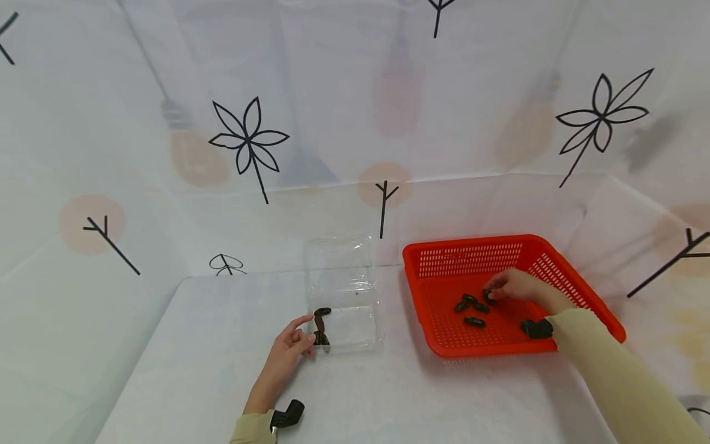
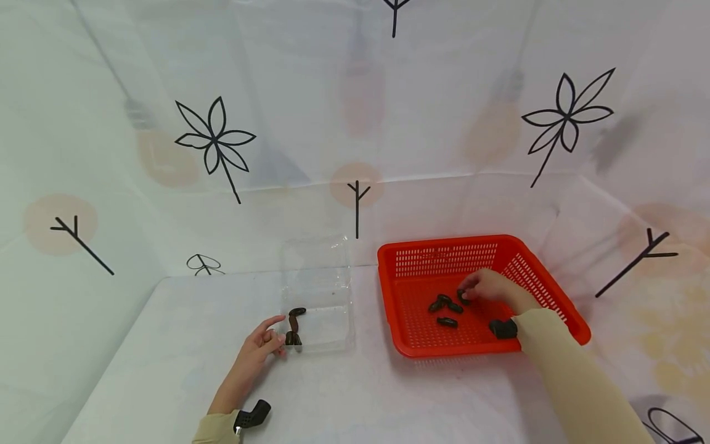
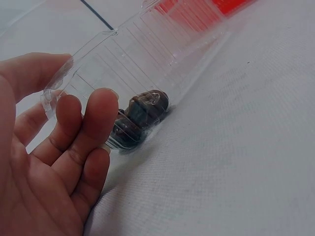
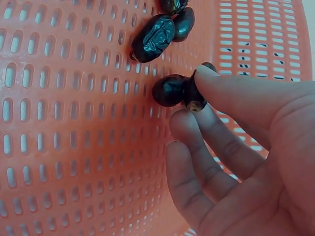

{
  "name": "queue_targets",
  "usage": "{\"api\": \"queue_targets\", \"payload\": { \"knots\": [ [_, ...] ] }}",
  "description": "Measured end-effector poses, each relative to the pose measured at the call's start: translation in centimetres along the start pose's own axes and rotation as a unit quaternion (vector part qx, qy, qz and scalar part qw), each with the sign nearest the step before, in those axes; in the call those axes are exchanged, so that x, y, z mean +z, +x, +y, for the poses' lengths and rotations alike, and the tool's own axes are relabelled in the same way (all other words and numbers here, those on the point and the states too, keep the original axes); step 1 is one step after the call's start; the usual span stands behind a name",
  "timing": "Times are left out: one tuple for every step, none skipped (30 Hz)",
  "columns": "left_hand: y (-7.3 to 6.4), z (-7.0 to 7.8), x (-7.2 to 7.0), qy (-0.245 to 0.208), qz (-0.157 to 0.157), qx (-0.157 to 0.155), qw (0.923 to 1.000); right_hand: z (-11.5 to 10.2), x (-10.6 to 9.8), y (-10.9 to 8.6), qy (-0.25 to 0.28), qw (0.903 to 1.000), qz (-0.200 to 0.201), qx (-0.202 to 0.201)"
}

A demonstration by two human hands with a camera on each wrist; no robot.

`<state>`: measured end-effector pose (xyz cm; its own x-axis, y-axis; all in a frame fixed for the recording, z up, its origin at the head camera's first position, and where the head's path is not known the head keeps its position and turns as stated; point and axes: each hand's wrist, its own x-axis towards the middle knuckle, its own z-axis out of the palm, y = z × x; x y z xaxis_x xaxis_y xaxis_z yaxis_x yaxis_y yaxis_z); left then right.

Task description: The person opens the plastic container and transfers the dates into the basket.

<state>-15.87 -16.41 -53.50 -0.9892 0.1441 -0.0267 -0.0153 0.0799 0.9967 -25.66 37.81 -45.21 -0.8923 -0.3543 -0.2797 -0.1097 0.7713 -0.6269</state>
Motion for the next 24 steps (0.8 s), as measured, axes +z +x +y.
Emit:
{"api": "queue_targets", "payload": {
  "knots": [
    [0.0,0.0,0.0,0.0,0.0,0.0,1.0,0.0,0.0,0.0,0.001,1.0,0.0,0.0],
    [0.0,0.0,0.0,0.002,-0.001,-0.002,1.0,0.0,0.0,0.0,0.001,1.0,0.0,0.0],
    [0.0,0.0,0.0,0.002,-0.001,-0.002,1.0,0.0,0.0,0.0,0.001,1.0,-0.001,-0.001],
    [0.0,0.0,0.0,0.003,-0.003,-0.003,1.0,0.0,0.0,0.0,0.0,1.0,-0.001,-0.004],
    [0.1,0.0,0.0,0.004,-0.002,-0.004,1.0,0.0,-0.1,0.0,0.001,1.0,-0.001,-0.003],
    [0.1,0.0,0.0,0.003,-0.003,-0.004,1.0,0.0,-0.1,0.0,0.002,1.0,-0.001,-0.003],
    [0.1,0.0,0.0,0.001,-0.004,-0.004,1.0,-0.1,-0.1,0.0,0.004,1.0,0.0,-0.003],
    [0.1,0.1,0.0,-0.002,-0.005,-0.004,1.0,-0.1,-0.1,0.0,0.002,1.0,0.0,-0.006],
    [0.1,0.1,0.0,-0.004,-0.004,-0.004,1.0,-0.1,-0.1,0.0,0.003,1.0,0.001,-0.007],
    [0.1,0.1,0.0,-0.006,-0.004,-0.004,1.0,-0.2,-0.1,0.0,0.003,1.0,0.003,-0.008],
    [0.1,0.2,0.0,-0.008,-0.003,-0.004,1.0,-0.2,-0.2,0.0,0.006,1.0,0.004,-0.006],
    [0.1,0.2,0.0,-0.01,-0.002,-0.004,0.9999,-0.2,-0.2,0.0,0.006,0.9999,0.005,-0.008],
    [0.1,0.3,0.0,-0.011,-0.002,-0.004,0.9999,-0.3,-0.2,0.0,0.005,0.9999,0.006,-0.01],
    [0.1,0.3,0.0,-0.012,-0.002,-0.004,0.9999,-0.3,-0.2,0.0,0.003,0.9999,0.006,-0.013],
    [0.1,0.3,0.0,-0.011,-0.003,-0.004,0.9999,-0.3,-0.2,0.0,0.005,0.9999,0.007,-0.012],
    [0.1,0.3,0.0,-0.011,-0.003,-0.004,0.9999,-0.3,-0.2,0.0,0.005,0.9999,0.007,-0.014],
    [0.1,0.3,0.0,-0.01,-0.004,-0.004,0.9999,-0.4,-0.2,0.0,0.008,0.9999,0.009,-0.011],
    [0.1,0.2,0.0,-0.01,-0.005,-0.004,0.9999,-0.4,-0.2,0.0,0.008,0.9998,0.01,-0.012],
    [0.1,0.2,0.0,-0.009,-0.005,-0.004,0.9999,-0.5,-0.2,0.0,0.01,0.9998,0.012,-0.012],
    [0.1,0.2,0.0,-0.008,-0.006,-0.004,0.9999,-0.6,-0.2,0.0,0.012,0.9998,0.012,-0.014],
    [0.1,0.2,0.0,-0.007,-0.004,-0.005,1.0,-0.8,-0.1,0.0,0.016,0.9997,0.015,-0.01],
    [0.1,0.1,0.0,-0.007,-0.003,-0.005,1.0,-1.0,-0.1,0.1,0.018,0.9996,0.016,-0.012],
    [0.1,0.1,-0.1,-0.006,-0.002,-0.005,1.0,-1.3,0.0,0.1,0.02,0.9995,0.017,-0.014],
    [0.1,0.0,-0.1,-0.006,-0.001,-0.006,1.0,-1.6,0.0,0.1,0.02,0.9994,0.018,-0.021]
  ]
}}
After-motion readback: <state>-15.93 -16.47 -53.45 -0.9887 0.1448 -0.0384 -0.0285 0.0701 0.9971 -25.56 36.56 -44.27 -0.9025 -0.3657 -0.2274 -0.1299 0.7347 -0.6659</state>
